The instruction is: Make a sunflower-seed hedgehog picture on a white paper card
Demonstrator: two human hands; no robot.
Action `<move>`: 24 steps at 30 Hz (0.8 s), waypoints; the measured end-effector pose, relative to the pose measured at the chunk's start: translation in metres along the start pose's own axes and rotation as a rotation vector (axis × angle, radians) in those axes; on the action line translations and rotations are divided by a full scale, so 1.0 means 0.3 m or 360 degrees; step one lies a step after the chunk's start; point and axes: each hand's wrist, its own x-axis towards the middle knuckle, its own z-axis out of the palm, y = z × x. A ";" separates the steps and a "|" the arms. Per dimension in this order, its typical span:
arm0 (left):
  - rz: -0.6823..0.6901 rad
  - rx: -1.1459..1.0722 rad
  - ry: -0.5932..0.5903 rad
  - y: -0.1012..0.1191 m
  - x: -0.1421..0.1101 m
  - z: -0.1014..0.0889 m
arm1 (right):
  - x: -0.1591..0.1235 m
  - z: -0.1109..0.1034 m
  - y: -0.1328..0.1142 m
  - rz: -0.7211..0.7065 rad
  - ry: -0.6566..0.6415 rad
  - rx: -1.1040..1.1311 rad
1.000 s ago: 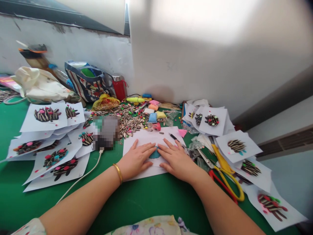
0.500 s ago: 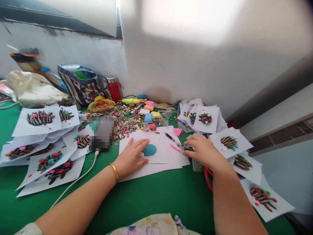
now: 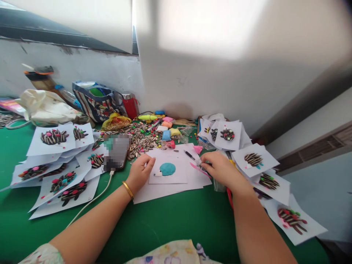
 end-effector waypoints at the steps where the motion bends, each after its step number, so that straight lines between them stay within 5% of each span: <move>1: -0.0006 -0.0018 0.0008 0.006 0.000 0.001 | 0.006 0.008 -0.017 0.0048 0.0038 0.0052; 6: -0.0120 -0.0145 -0.0097 0.072 0.007 -0.002 | 0.034 0.067 -0.103 0.0124 0.0132 0.0256; 10: -0.0450 -0.0518 -0.0583 0.153 0.015 -0.001 | 0.047 0.104 -0.176 -0.0022 0.0233 0.0419; 13: -0.0732 -0.0788 -0.0746 0.198 0.027 0.009 | 0.059 0.132 -0.239 -0.0150 0.0235 0.0487; 18: -0.0775 -0.0918 -0.0509 0.201 0.065 0.027 | 0.091 0.144 -0.312 -0.0063 0.0323 0.0461; 24: -0.0687 -0.1063 -0.0374 0.147 0.081 0.027 | 0.117 0.127 -0.342 -0.0179 0.0167 0.0315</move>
